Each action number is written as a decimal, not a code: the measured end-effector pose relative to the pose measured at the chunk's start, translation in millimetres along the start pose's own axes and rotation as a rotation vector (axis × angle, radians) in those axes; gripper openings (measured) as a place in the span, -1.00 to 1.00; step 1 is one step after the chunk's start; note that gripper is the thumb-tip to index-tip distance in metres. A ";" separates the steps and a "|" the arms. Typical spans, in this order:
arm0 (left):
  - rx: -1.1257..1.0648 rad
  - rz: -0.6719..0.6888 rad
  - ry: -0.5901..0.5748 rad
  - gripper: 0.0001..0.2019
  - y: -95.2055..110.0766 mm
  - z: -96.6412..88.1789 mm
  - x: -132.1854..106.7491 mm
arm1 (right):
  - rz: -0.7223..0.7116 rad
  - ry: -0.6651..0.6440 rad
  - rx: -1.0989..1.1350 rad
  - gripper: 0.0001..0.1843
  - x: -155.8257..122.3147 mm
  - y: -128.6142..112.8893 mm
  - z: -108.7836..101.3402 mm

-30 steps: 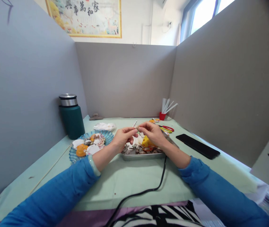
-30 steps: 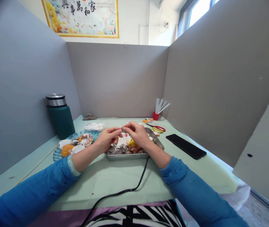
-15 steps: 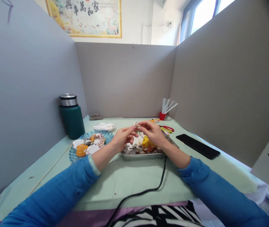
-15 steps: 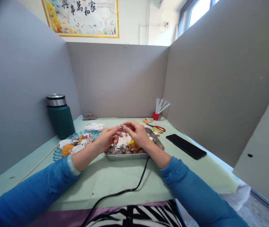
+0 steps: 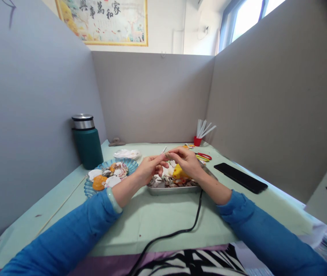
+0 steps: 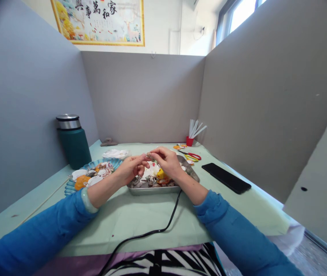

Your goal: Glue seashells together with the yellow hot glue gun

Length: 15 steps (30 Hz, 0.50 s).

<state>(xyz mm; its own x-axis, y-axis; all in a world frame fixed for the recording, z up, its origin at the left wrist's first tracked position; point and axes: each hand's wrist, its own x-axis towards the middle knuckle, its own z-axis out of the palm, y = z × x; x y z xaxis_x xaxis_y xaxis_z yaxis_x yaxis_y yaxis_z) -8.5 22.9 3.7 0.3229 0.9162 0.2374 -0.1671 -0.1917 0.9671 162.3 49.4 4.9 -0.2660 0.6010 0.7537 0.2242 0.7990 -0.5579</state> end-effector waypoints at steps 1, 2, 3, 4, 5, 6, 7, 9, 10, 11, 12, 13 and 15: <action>0.002 0.000 0.004 -0.52 0.1 0.1 -0.1 | 0.002 -0.003 0.001 -0.74 0.0 0.1 0.0; 0.004 0.001 0.006 -0.53 0.2 0.2 -0.2 | 0.004 -0.006 0.002 -0.75 0.1 0.2 -0.1; 0.006 0.001 0.008 -0.53 0.3 0.4 -0.4 | 0.004 -0.008 0.004 -0.75 0.1 0.3 -0.1; 0.008 0.004 0.008 -0.53 0.5 0.5 -0.5 | 0.005 -0.009 0.005 -0.75 0.0 0.4 -0.2; 0.009 0.005 0.008 -0.54 0.6 0.7 -0.7 | 0.007 -0.011 0.007 -0.76 0.0 0.5 -0.4; 0.011 0.007 0.007 -0.55 0.7 0.8 -1.0 | 0.009 -0.013 0.008 -0.76 -0.1 0.5 -0.5; 0.012 0.009 0.008 -0.56 0.7 0.9 -1.2 | 0.011 -0.015 0.009 -0.77 -0.2 0.5 -0.7; 0.012 0.010 0.009 -0.57 0.5 0.9 -1.6 | 0.014 -0.018 0.012 -0.77 -0.3 0.4 -1.0; 0.011 0.009 0.010 -0.58 0.4 0.9 -1.8 | 0.015 -0.021 0.015 -0.77 -0.4 0.3 -1.2; 0.010 0.008 0.012 -0.58 0.4 0.9 -1.9 | 0.015 -0.022 0.019 -0.77 -0.4 0.3 -1.3; 0.009 0.008 0.014 -0.59 0.3 0.9 -2.0 | 0.016 -0.023 0.021 -0.78 -0.5 0.2 -1.4; 0.008 0.006 0.015 -0.59 0.4 0.9 -2.1 | 0.019 -0.024 0.023 -0.78 -0.5 0.1 -1.4; 0.005 0.003 0.018 -0.60 0.8 0.9 -2.1 | 0.024 -0.024 0.027 -0.79 -0.6 0.0 -1.4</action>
<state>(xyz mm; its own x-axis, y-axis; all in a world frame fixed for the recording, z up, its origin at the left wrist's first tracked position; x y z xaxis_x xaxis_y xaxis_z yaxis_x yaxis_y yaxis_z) -8.5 20.5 4.1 0.3058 0.9216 0.2391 -0.1638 -0.1964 0.9667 163.7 49.0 4.9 -0.2836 0.6199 0.7317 0.2054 0.7846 -0.5850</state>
